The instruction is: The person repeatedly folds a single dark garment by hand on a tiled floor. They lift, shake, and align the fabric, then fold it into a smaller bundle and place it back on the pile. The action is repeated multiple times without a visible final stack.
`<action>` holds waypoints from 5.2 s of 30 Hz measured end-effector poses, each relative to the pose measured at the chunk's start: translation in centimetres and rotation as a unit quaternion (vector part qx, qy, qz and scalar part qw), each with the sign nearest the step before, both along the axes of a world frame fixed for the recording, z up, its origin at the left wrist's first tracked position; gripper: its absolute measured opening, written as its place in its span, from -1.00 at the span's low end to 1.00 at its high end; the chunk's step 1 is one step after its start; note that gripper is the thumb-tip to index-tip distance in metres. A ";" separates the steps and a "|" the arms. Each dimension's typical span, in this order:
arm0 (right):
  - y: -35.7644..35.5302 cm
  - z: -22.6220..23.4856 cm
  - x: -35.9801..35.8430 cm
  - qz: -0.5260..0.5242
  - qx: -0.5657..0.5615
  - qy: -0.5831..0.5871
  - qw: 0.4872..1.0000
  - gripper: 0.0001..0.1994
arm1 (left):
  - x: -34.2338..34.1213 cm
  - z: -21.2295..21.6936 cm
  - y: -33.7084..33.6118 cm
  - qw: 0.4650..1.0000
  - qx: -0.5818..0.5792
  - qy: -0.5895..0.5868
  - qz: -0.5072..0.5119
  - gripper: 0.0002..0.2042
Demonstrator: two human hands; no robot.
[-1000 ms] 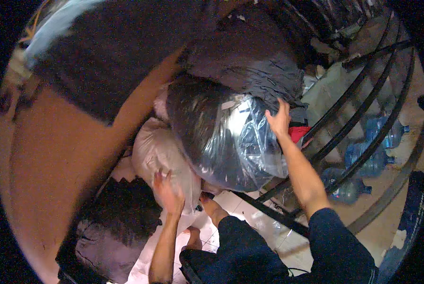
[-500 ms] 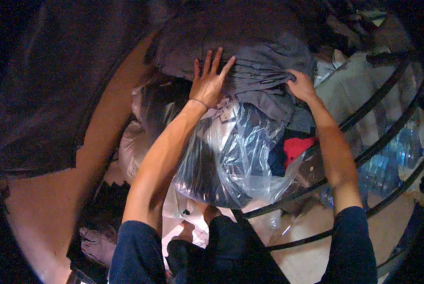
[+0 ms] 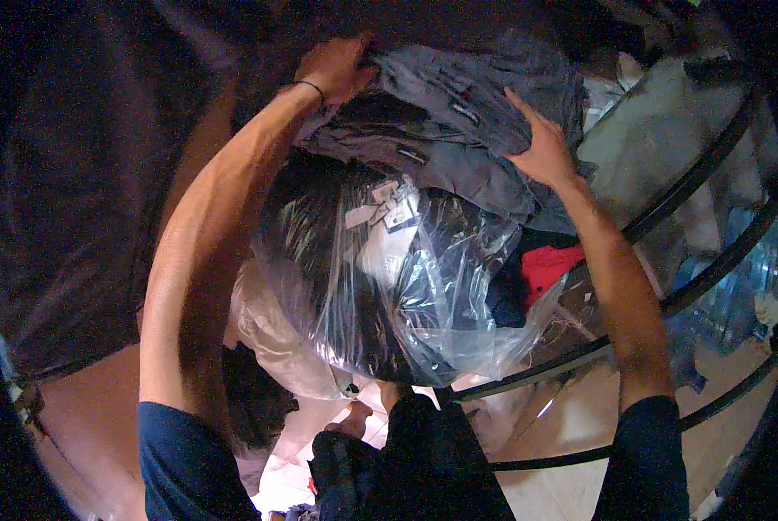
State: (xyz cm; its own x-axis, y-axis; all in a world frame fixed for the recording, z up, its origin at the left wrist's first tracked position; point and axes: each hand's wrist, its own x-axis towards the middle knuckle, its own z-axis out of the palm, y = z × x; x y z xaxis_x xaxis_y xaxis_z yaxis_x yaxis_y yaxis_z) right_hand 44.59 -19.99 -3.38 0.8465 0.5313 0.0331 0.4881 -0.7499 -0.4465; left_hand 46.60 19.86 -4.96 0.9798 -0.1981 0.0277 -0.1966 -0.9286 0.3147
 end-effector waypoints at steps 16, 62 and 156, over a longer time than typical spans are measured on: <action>0.0 -0.3 5.1 0.022 -0.077 0.000 0.997 -0.20 | -4.5 -0.4 -2.7 0.998 0.052 0.038 -0.016 0.13; 10.9 3.0 -31.9 0.005 -0.059 0.284 0.957 -0.87 | -56.9 -2.8 -13.7 0.678 -0.409 0.080 0.605 -0.83; 7.8 8.2 -29.2 -0.202 0.073 0.263 0.941 -0.63 | -49.8 3.3 -18.0 0.782 -0.335 0.018 0.525 -0.55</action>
State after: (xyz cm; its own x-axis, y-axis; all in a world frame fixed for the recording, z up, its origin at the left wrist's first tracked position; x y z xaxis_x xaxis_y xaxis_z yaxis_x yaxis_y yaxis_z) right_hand 15.36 -12.23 4.83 0.8977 0.1857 -0.3995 -0.1409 -0.7382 -0.6597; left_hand -3.15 1.86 -1.66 0.5944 0.7638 -0.2517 0.5844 -0.1952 0.7876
